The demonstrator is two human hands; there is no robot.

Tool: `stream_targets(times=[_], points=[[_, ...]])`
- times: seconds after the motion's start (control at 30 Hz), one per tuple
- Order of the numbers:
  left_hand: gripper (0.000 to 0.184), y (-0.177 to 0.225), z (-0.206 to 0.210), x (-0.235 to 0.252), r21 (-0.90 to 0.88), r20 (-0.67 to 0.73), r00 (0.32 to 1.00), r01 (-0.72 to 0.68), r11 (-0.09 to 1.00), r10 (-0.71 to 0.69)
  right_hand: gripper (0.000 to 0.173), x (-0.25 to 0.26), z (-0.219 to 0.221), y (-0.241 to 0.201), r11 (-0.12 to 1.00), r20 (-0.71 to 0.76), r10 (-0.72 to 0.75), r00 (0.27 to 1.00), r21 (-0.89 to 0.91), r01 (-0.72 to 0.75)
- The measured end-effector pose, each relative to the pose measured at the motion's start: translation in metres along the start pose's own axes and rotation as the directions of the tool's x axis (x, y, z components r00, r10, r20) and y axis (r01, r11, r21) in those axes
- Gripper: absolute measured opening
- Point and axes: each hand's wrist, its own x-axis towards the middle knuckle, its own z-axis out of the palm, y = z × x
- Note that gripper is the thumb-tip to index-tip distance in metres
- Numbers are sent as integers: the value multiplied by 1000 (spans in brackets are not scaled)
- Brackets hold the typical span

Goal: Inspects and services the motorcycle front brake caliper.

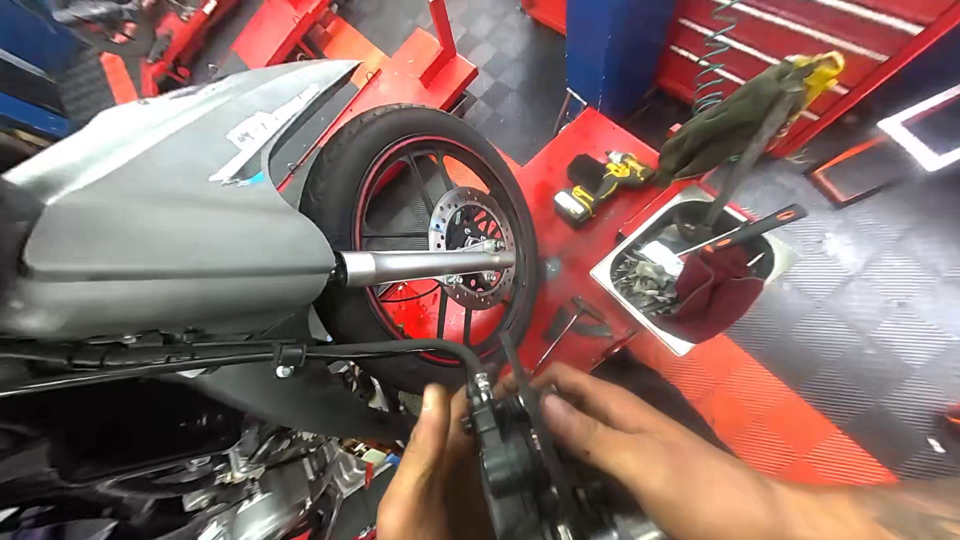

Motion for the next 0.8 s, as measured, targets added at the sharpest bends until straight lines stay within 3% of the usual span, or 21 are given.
stream_targets(times=[0.17,0.27,0.33,0.5,0.8], points=[[53,-4,0,-1,122,-41,999,-11,993,16,54,-5,15,-2,990,-9,-143,990,-4,143],[35,-6,1,2,38,-44,999,-24,999,26,57,-8,23,-10,995,-54,-95,994,4,95],[34,-9,-1,2,11,-31,999,-43,999,43,56,-9,26,-10,993,-83,-120,989,-24,119],[40,-14,-14,3,127,-20,993,-113,985,117,60,-9,33,-3,973,-113,-191,975,-150,174],[66,-25,-35,10,41,38,999,-30,999,28,42,-4,37,5,958,-132,-210,969,-226,177]])
